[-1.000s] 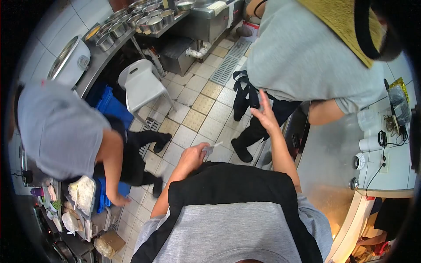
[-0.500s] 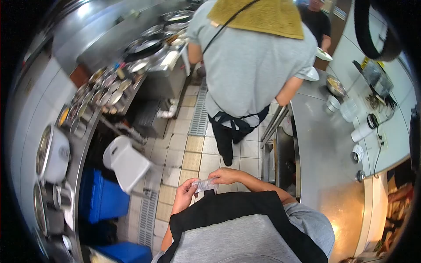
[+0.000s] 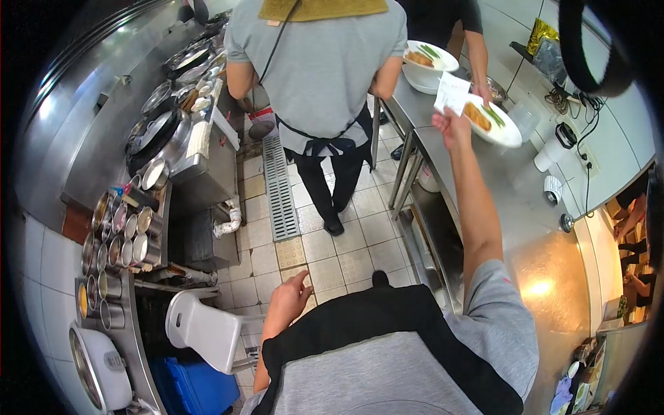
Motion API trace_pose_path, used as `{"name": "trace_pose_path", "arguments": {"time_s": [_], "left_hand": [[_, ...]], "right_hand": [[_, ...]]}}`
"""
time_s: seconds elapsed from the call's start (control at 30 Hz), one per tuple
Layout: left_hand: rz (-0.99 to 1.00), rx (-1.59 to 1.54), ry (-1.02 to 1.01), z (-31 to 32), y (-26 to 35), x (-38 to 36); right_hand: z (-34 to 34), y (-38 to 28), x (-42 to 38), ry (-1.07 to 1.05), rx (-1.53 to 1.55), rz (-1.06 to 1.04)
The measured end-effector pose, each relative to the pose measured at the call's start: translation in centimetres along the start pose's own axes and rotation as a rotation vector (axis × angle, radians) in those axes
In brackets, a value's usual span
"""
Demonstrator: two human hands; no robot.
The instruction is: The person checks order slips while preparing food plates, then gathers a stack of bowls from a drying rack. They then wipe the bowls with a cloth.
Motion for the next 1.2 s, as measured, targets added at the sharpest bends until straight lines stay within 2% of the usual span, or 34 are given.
{"name": "trace_pose_path", "arguments": {"time_s": [0.13, 0.23, 0.53, 0.83, 1.13, 1.2], "left_hand": [[-0.092, -0.011, -0.008, 1.9, 0.4, 2.4], [-0.142, -0.015, -0.001, 2.2, 1.8, 3.9], [-0.209, -0.036, 0.041, 3.5, 4.2, 8.5], [-0.291, -0.017, -0.022, 5.4, 5.4, 10.7], [-0.194, 0.011, -0.024, 6.9, 6.5, 12.4], [-0.192, 0.033, -0.066, 7.4, 6.8, 12.8]], "right_hand": [[0.4, -2.5, 8.6, -0.005, -0.019, -0.048], [1.8, -3.0, 13.1, 0.061, 0.041, 0.027], [1.2, -1.1, 22.1, 0.121, 0.029, 0.157], [-1.7, 1.1, 24.9, 0.166, -0.047, 0.223], [-5.2, 1.0, 26.5, 0.200, -0.011, 0.210], [-5.7, 0.4, 26.4, 0.156, 0.003, 0.187]]}}
Point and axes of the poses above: each hand's wrist, its own x-axis towards the middle knuckle, its own z-axis out of the palm, y = z × x, the point moved 3 cm from there along x, towards the middle knuckle, and after that the axes turned 1 degree about z, right-handed, at the moved point
